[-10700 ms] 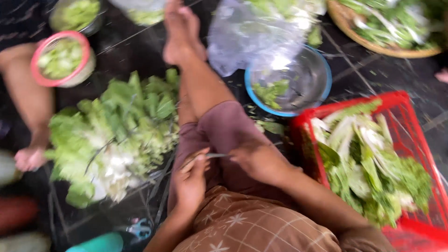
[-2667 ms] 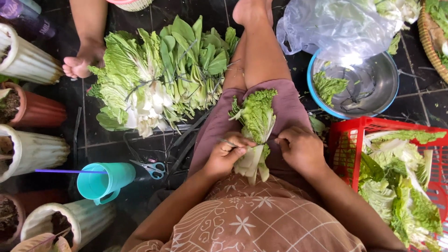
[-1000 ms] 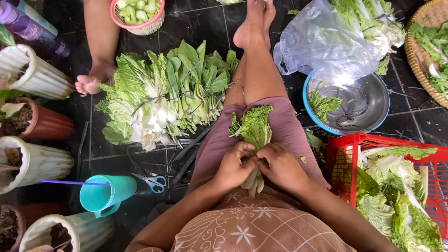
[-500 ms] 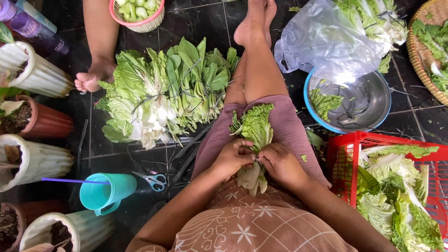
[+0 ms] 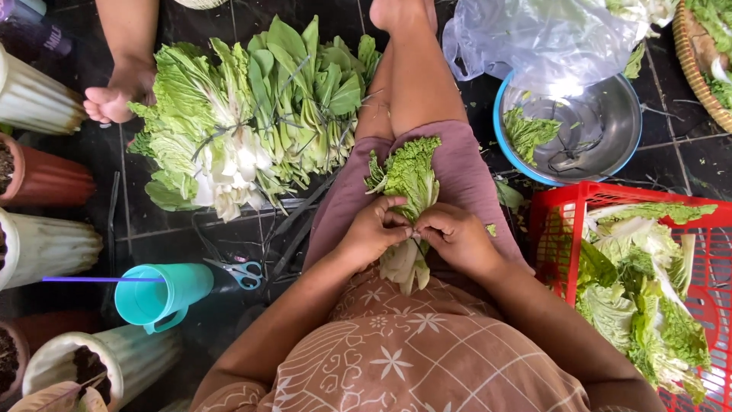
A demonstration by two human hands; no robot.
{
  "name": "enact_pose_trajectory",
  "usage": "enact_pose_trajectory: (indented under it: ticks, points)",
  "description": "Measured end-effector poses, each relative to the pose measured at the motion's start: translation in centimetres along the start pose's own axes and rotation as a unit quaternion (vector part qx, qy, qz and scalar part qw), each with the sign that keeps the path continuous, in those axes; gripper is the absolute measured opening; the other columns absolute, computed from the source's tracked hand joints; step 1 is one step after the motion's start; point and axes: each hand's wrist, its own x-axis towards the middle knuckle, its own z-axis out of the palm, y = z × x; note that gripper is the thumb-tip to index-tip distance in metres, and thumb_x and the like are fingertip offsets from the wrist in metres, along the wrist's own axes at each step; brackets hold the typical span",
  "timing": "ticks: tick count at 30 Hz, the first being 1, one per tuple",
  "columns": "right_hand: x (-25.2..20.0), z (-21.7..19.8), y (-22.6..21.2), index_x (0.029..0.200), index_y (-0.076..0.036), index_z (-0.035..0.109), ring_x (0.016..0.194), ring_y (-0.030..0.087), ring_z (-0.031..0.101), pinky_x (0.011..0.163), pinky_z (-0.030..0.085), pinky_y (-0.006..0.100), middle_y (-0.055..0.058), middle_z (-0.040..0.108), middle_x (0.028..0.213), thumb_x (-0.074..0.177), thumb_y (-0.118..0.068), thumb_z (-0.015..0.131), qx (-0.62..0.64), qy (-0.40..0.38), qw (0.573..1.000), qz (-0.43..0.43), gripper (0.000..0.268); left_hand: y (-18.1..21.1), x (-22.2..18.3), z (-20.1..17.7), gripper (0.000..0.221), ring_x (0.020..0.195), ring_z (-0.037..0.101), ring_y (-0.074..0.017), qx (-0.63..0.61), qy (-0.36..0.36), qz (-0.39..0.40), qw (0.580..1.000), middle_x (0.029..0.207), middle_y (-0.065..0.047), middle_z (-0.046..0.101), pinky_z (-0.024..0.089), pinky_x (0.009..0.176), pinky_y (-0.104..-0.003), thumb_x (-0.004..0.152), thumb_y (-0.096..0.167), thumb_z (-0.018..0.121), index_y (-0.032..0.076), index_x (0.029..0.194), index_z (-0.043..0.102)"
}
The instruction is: The person is organizing napa cabbage leaves into bundles and securing them with thin plastic string while sitting on the floor.
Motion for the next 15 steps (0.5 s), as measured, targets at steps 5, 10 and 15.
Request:
enact_pose_trajectory:
  ticks: [5, 10, 15]
  points:
    - [0.0, 0.0, 0.4, 0.082, -0.013, 0.072, 0.079, 0.033, 0.073, 0.070, 0.057, 0.040, 0.005, 0.072, 0.083, 0.086, -0.006, 0.078, 0.039, -0.004, 0.998, -0.041, 0.010, -0.9, 0.3, -0.4, 0.069, 0.091, 0.067, -0.0209, 0.019, -0.026, 0.018, 0.999, 0.099, -0.017, 0.074, 0.058, 0.073, -0.029, 0.089, 0.001, 0.074, -0.006, 0.150, 0.041]
    - [0.8, -0.5, 0.1, 0.079, -0.011, 0.072, 0.081, 0.033, 0.073, 0.073, 0.057, 0.041, 0.006, 0.073, 0.086, 0.086, -0.005, 0.079, 0.096, -0.031, 0.993, -0.054, 0.011, -0.6, 0.2, -0.3, 0.071, 0.089, 0.066, -0.0191, 0.006, -0.032, 0.016, 0.999, 0.096, -0.014, 0.074, 0.055, 0.074, -0.028, 0.089, 0.000, 0.073, -0.006, 0.151, 0.038]
    - [1.1, -1.2, -0.1, 0.086, -0.011, 0.076, 0.085, 0.031, 0.073, 0.078, 0.056, 0.041, 0.007, 0.073, 0.088, 0.084, -0.002, 0.078, 0.114, -0.048, 0.991, -0.047, 0.010, -1.0, 0.2, 0.4, 0.073, 0.083, 0.065, -0.0177, 0.010, 0.000, 0.024, 1.000, 0.091, -0.009, 0.073, 0.053, 0.073, -0.028, 0.084, 0.003, 0.072, -0.004, 0.149, 0.039]
